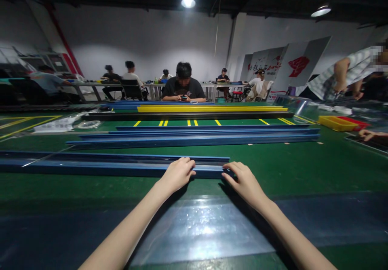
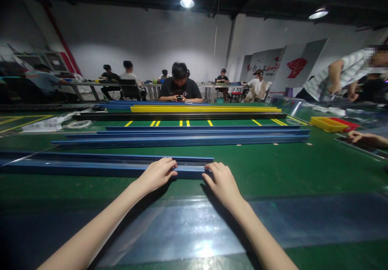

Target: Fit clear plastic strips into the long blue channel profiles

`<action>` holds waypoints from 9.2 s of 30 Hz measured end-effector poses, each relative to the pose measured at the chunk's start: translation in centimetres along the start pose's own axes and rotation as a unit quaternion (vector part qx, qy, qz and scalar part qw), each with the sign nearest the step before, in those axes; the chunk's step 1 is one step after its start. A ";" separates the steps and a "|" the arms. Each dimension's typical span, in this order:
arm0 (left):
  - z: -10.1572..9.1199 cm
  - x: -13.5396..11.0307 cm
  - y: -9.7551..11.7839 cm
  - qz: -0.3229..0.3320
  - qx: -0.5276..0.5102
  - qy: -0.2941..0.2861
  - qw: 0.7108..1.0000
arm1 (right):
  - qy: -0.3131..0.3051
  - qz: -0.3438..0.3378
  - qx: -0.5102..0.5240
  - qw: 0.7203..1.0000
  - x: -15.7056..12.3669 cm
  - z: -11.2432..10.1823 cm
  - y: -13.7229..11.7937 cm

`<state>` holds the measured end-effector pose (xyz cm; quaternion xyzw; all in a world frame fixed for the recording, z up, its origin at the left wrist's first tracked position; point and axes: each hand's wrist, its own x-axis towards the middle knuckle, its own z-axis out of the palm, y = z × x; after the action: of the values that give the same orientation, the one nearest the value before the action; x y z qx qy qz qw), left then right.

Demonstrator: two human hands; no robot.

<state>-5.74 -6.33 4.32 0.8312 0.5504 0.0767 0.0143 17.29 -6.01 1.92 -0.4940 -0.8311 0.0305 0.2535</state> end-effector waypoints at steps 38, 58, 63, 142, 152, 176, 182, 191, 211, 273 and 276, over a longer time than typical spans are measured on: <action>-0.9 -0.3 -0.2 0.012 0.042 0.036 0.998 | -0.163 -0.038 -0.133 0.977 2.5 -2.2 1.3; 0.4 -0.1 -0.6 0.033 0.073 0.037 0.996 | -0.100 0.015 -0.148 0.984 0.6 -3.3 5.2; 0.6 -0.1 -0.6 0.046 0.078 0.035 0.995 | -0.109 0.005 -0.128 0.986 0.7 -2.6 5.1; 1.6 -0.1 -1.4 0.027 0.002 0.026 0.999 | -0.034 -0.065 -0.214 0.974 -0.5 0.1 5.1; 1.3 -0.1 -1.4 0.014 -0.003 0.012 1.000 | -0.037 -0.068 -0.213 0.974 -0.5 0.0 5.1; 0.6 -0.1 -1.0 -0.029 -0.007 0.022 0.999 | -0.034 -0.064 -0.254 0.964 -0.5 -0.4 4.3; 0.6 -0.2 -1.1 -0.033 -0.005 0.024 0.999 | -0.005 -0.077 -0.284 0.956 -0.6 -0.6 3.1; 0.2 -0.2 -0.9 -0.042 0.001 0.014 0.999 | -0.002 -0.046 -0.178 0.983 -0.6 -0.2 3.4; -0.7 -0.5 -0.8 -0.016 0.049 0.006 0.999 | -0.091 0.076 -0.213 0.970 -1.0 -4.5 7.6; 0.5 -0.5 -1.2 0.050 0.069 0.026 0.996 | -0.047 -0.088 -0.212 0.972 0.1 -1.7 3.6; 0.7 -0.4 -1.0 0.052 0.068 0.027 0.996 | -0.045 -0.083 -0.214 0.972 0.0 -2.0 3.9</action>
<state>-6.68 -6.31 3.48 0.8557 0.5102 0.0622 -0.0606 21.31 -4.41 2.44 -0.4645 -0.8669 -0.1466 0.1056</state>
